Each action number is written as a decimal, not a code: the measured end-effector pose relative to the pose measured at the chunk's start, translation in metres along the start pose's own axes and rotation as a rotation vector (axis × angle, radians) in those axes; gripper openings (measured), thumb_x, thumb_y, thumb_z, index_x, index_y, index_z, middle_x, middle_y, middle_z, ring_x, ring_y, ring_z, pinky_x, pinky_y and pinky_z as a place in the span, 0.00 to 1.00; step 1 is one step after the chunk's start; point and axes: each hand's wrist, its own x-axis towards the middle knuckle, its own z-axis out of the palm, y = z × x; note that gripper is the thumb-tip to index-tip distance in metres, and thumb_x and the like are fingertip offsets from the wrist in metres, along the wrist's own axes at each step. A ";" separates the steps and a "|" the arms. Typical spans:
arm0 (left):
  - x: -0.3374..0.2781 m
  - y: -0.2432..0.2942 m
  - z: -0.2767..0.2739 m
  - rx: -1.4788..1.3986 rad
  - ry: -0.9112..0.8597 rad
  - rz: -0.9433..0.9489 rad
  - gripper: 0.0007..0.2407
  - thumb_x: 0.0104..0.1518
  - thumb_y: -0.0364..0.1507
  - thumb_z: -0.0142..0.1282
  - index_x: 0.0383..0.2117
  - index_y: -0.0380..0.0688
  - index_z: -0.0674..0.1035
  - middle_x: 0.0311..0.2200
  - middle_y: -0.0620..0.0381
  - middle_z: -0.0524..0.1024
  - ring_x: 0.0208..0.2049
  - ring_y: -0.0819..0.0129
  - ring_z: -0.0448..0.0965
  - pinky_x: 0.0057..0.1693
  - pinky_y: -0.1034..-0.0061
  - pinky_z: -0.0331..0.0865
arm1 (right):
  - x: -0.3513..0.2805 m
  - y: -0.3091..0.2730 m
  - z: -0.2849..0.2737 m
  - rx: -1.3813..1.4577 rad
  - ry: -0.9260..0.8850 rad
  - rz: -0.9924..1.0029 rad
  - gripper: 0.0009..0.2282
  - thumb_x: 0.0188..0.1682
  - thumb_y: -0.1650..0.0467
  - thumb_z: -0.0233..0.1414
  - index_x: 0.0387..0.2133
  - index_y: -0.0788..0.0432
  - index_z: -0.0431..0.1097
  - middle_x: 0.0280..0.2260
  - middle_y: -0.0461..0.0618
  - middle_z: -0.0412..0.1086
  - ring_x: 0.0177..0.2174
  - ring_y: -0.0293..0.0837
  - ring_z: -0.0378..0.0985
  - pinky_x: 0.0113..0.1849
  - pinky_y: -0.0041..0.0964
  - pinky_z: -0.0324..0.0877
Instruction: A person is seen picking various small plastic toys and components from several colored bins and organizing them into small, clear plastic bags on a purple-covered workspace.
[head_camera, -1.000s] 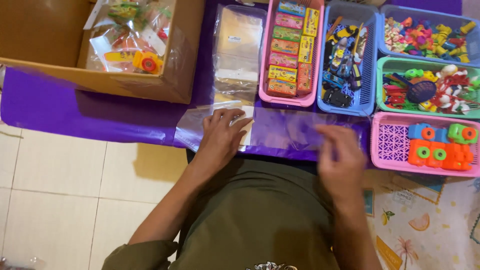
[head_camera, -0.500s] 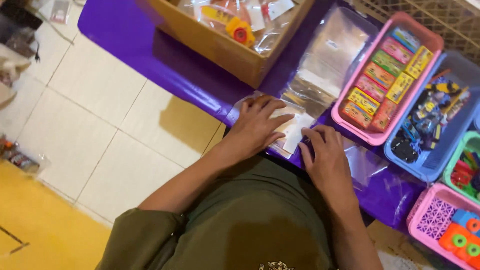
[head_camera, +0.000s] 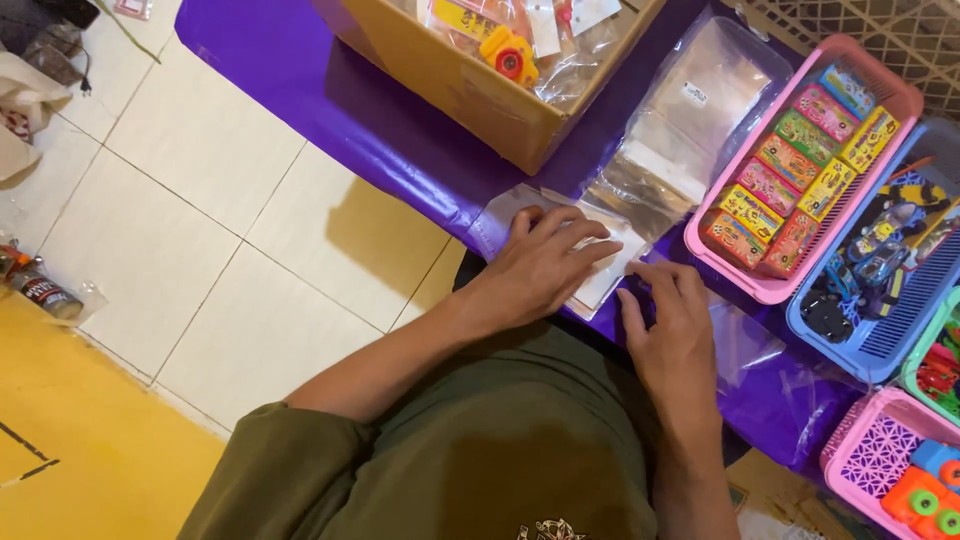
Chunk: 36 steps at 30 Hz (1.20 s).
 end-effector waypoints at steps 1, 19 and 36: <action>0.001 0.002 -0.001 -0.001 -0.005 0.004 0.14 0.65 0.30 0.52 0.57 0.55 0.72 0.52 0.59 0.68 0.59 0.56 0.66 0.56 0.52 0.58 | -0.001 -0.002 -0.001 0.002 0.002 0.006 0.12 0.52 0.74 0.61 0.48 0.63 0.73 0.39 0.53 0.66 0.42 0.56 0.77 0.45 0.47 0.74; 0.018 0.011 0.022 -0.021 -0.110 0.053 0.12 0.61 0.36 0.58 0.50 0.56 0.79 0.53 0.63 0.71 0.58 0.57 0.66 0.58 0.51 0.55 | -0.055 0.032 -0.024 -0.030 0.105 0.138 0.14 0.48 0.78 0.60 0.48 0.66 0.73 0.47 0.60 0.67 0.50 0.62 0.73 0.51 0.56 0.69; 0.025 0.014 0.011 -0.018 -0.097 0.031 0.14 0.61 0.37 0.61 0.52 0.57 0.80 0.51 0.62 0.74 0.55 0.59 0.69 0.57 0.49 0.54 | -0.101 0.071 -0.041 0.235 0.292 0.734 0.12 0.59 0.67 0.57 0.49 0.64 0.71 0.33 0.60 0.75 0.29 0.53 0.79 0.30 0.45 0.74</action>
